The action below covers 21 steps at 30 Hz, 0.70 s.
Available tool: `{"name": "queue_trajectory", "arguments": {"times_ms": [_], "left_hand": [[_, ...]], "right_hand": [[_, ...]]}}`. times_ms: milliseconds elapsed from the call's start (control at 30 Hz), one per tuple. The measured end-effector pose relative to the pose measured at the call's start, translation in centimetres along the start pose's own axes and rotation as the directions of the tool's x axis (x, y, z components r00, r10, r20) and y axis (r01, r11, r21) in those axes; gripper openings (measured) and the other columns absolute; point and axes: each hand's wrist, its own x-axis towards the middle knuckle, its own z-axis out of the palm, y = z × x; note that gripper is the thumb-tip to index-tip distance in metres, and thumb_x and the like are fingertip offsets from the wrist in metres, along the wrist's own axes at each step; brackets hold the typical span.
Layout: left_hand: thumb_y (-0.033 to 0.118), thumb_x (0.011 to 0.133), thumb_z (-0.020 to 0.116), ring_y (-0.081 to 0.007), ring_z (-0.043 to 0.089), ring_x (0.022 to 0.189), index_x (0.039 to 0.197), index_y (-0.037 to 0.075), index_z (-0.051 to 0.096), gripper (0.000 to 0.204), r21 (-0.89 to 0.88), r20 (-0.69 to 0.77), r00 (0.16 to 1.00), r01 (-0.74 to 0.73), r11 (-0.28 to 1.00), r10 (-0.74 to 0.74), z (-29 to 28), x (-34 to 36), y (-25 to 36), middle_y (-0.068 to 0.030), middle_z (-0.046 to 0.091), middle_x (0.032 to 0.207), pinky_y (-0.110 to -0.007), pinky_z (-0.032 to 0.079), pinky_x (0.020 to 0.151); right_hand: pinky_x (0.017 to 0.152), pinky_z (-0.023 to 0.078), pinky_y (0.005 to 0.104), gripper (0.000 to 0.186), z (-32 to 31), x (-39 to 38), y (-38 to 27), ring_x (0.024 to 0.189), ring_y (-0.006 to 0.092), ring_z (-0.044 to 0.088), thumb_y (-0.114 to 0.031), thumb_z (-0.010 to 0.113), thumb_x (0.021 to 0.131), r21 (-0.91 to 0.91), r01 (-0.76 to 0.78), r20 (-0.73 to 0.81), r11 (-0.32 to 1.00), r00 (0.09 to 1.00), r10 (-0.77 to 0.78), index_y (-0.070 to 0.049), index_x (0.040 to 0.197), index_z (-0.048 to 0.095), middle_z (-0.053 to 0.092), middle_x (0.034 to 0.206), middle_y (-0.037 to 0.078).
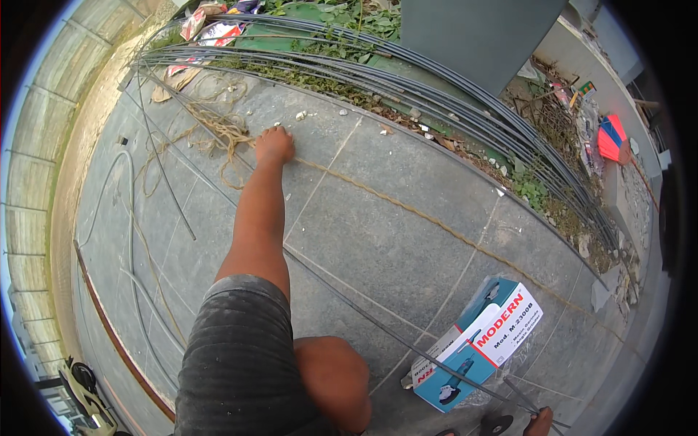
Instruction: The person selects metal rods from a pile, aligns and measures them, and cuts them using an angle grinder.
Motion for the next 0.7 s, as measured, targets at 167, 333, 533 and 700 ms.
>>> {"name": "queue_trajectory", "arguments": {"times_ms": [167, 333, 533, 700], "left_hand": [[0.022, 0.095, 0.053, -0.0288, 0.048, 0.135, 0.127, 0.009, 0.060, 0.035, -0.182, 0.110, 0.957, 0.284, 0.942, -0.267, -1.7, 1.2, -3.4, -0.0122, 0.057, 0.140, -0.046, 0.039, 0.107], [0.016, 0.092, 0.055, -0.0270, 0.049, 0.133, 0.131, 0.011, 0.057, 0.040, 0.037, -0.180, 0.976, 0.132, 0.991, -0.123, 1.1, 1.4, -2.5, -0.0105, 0.053, 0.143, -0.044, 0.039, 0.106], [0.014, 0.090, 0.054, -0.0269, 0.054, 0.126, 0.128, 0.013, 0.061, 0.038, 0.035, -0.186, 0.982, 0.027, 0.999, -0.020, 1.6, 2.4, -1.4, -0.0092, 0.060, 0.133, -0.043, 0.042, 0.103], [0.012, 0.087, 0.057, -0.0321, 0.065, 0.105, 0.099, 0.010, 0.075, 0.022, -0.204, -0.304, 0.952, -0.017, 0.979, -0.046, 1.6, 2.1, -2.5, -0.0128, 0.070, 0.110, -0.044, 0.052, 0.089]], "right_hand": [[0.078, 0.039, 0.0550, 0.042, 1.0, 0.4, 0.4, 0.086, 0.0514, 0.048, -0.031, 0.031, 0.104, 0.032, 0.037, 0.024, 0.999, 0.999, -0.038, 0.003, 0.090, 0.052, 0.055, 0.089, 0.031], [0.078, 0.039, 0.0545, 0.041, 1.0, 0.3, 0.0, 0.085, 0.0504, 0.048, -0.029, 0.032, 0.104, 0.003, 0.021, 0.005, 1.000, 1.000, -0.021, 0.003, 0.089, 0.052, 0.054, 0.089, 0.031], [0.074, 0.036, 0.0548, 0.039, 1.2, 0.3, 0.0, 0.081, 0.0491, 0.045, -0.028, 0.034, 0.103, 0.005, -0.007, 0.002, 1.000, 1.000, 0.007, 0.003, 0.085, 0.050, 0.052, 0.083, 0.030], [0.072, 0.036, 0.0550, 0.039, 1.5, 0.4, -0.5, 0.077, 0.0493, 0.044, -0.028, 0.033, 0.104, 0.031, -0.057, -0.005, 0.998, 0.998, 0.057, 0.002, 0.084, 0.049, 0.051, 0.080, 0.029]]}}
